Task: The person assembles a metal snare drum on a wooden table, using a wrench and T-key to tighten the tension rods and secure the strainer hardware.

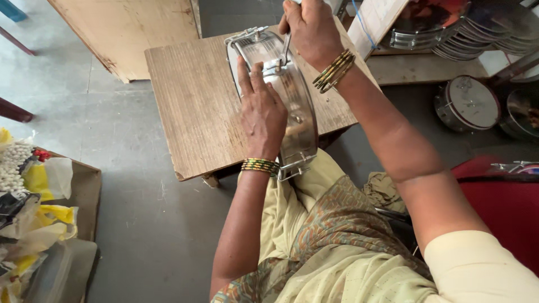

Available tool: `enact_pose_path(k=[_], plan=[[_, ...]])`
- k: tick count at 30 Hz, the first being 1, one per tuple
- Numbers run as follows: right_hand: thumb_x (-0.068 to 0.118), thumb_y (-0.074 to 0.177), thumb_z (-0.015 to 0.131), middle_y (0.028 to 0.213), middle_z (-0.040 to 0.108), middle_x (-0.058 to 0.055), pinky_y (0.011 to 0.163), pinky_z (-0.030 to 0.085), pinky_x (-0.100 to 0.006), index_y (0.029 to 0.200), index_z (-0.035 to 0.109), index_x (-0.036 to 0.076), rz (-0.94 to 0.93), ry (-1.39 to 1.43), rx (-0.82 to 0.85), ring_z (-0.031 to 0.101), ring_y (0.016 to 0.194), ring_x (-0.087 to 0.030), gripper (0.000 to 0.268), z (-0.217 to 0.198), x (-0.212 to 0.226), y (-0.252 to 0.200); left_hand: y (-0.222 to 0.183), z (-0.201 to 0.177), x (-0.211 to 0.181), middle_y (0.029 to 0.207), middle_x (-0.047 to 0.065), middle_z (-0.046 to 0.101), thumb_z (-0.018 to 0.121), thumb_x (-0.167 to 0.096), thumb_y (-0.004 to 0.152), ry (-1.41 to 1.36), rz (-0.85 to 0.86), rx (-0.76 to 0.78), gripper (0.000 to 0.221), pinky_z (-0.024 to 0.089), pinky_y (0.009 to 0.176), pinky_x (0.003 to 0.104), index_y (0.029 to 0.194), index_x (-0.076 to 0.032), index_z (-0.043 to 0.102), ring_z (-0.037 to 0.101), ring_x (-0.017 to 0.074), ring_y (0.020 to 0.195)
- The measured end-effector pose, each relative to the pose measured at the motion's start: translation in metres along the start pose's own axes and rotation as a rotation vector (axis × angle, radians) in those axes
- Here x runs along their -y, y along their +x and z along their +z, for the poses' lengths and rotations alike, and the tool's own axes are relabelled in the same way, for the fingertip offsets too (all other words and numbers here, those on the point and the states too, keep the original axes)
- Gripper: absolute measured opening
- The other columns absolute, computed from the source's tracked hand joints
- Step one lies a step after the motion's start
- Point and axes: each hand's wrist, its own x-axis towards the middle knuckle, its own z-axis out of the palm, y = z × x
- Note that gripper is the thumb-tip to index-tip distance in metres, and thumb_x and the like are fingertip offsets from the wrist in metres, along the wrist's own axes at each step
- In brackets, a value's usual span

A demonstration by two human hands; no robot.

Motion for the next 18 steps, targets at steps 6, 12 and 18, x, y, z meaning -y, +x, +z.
enact_pose_path(k=[6,12,18], plan=[[0.017,0.114,0.054,0.073,0.073,-0.008,0.065,0.061,-0.034,0.089,0.063,0.000,0.085,-0.091,0.055,0.074,0.066,-0.017,0.032,-0.004,0.002,0.012,-0.004,-0.004,-0.003,0.167,0.019,0.025,0.051,-0.011,0.101,0.011,0.018,0.000,0.042,0.061,0.070,0.045,0.143,-0.004,0.049,0.072,0.0405,0.105],[0.014,0.111,0.051,0.085,0.068,-0.005,0.048,0.060,-0.023,0.119,0.050,0.002,0.254,0.007,0.250,0.072,0.064,-0.008,0.014,0.004,0.022,0.016,-0.004,-0.009,-0.008,0.167,0.021,0.022,0.052,-0.012,0.101,0.017,0.012,0.056,0.041,0.060,0.069,0.044,0.140,0.000,0.048,0.072,0.0413,0.099],[0.015,0.107,0.050,0.073,0.069,-0.005,0.041,0.048,-0.029,0.110,0.046,0.006,0.470,0.164,0.532,0.060,0.051,-0.017,0.011,-0.019,0.057,0.023,0.013,-0.007,-0.003,0.165,0.023,0.025,0.058,-0.018,0.102,-0.021,-0.056,0.103,0.020,0.057,0.066,0.048,0.111,-0.001,0.051,0.073,0.0408,0.092]])
